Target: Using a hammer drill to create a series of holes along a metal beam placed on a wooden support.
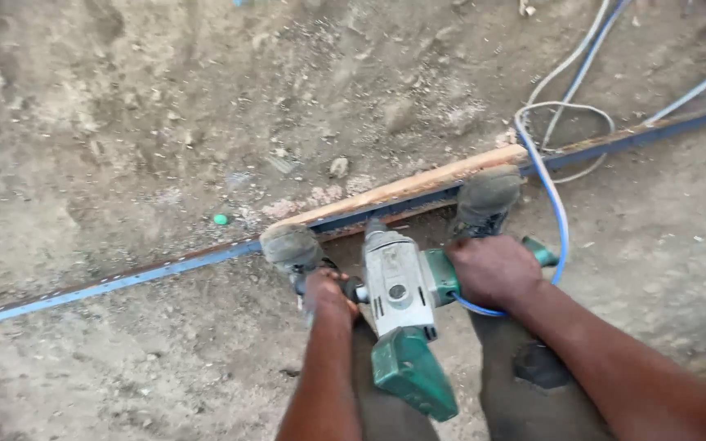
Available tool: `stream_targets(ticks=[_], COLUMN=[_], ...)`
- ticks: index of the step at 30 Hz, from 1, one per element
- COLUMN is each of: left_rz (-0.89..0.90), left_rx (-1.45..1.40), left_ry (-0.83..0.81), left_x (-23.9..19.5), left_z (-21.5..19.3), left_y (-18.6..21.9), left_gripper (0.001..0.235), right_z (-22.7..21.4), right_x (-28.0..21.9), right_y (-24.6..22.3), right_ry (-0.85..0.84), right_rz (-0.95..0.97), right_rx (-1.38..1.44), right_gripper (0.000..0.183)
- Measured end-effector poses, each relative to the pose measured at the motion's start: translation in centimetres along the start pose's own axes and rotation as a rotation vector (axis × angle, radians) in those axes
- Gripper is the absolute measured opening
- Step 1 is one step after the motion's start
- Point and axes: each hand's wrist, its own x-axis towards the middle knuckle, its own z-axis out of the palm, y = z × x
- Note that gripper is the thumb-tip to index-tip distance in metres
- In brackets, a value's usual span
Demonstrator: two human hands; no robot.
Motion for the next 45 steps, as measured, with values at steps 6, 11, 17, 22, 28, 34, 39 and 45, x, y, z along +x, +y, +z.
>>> stream_targets(ticks=[6, 11, 17, 22, 28, 34, 39, 45], left_rz=[0.014, -0.089, 0.062, 0.068, 0.133, 0.273, 0.295, 0.267], left_rx=[-0.248, -0.705, -1.035, -0.925, -0.885, -0.833, -0.807, -0.785], left_ry=[-0.325, 0.003, -0.078, -0.005, 0.103, 0.078, 0.101, 0.105], left_x=[-3.7, -5.1, -13.5, -13.0, -20.0, -15.3, -13.9, -12.4], left_z=[-2.7, 0.9, 0.2, -0.9, -6.5, -8.7, -8.4, -8.4], left_y=[0.1, -1.5, 0.6, -3.1, -2.7, 0.0, 1.8, 0.9], left_gripper=[0.063, 0.027, 0.013, 0.030, 0.020, 0.023, 0.014, 0.014], right_z=[1.2, -1.8, -2.8, 1.9, 6.1, 6.9, 8.3, 9.4], right_x=[1.0, 0.1, 0.3, -5.2, -5.9, -2.6, -1.2, -1.4], right_y=[-1.3, -3.1, -3.1, -3.5, -6.5, -9.5, -9.8, -10.3], right_ry=[-0.077, -0.109, -0.077, -0.166, -0.037, 0.032, 0.038, 0.066], right_rz=[0.003, -0.009, -0.016, 0.119, 0.047, 0.076, 0.104, 0.106], right_rx=[0.025, -0.014, -0.187, -0.004, 0.055, 0.150, 0.178, 0.166], right_gripper=[0.026, 0.029, 0.030, 0.030, 0.030, 0.030, 0.029, 0.031])
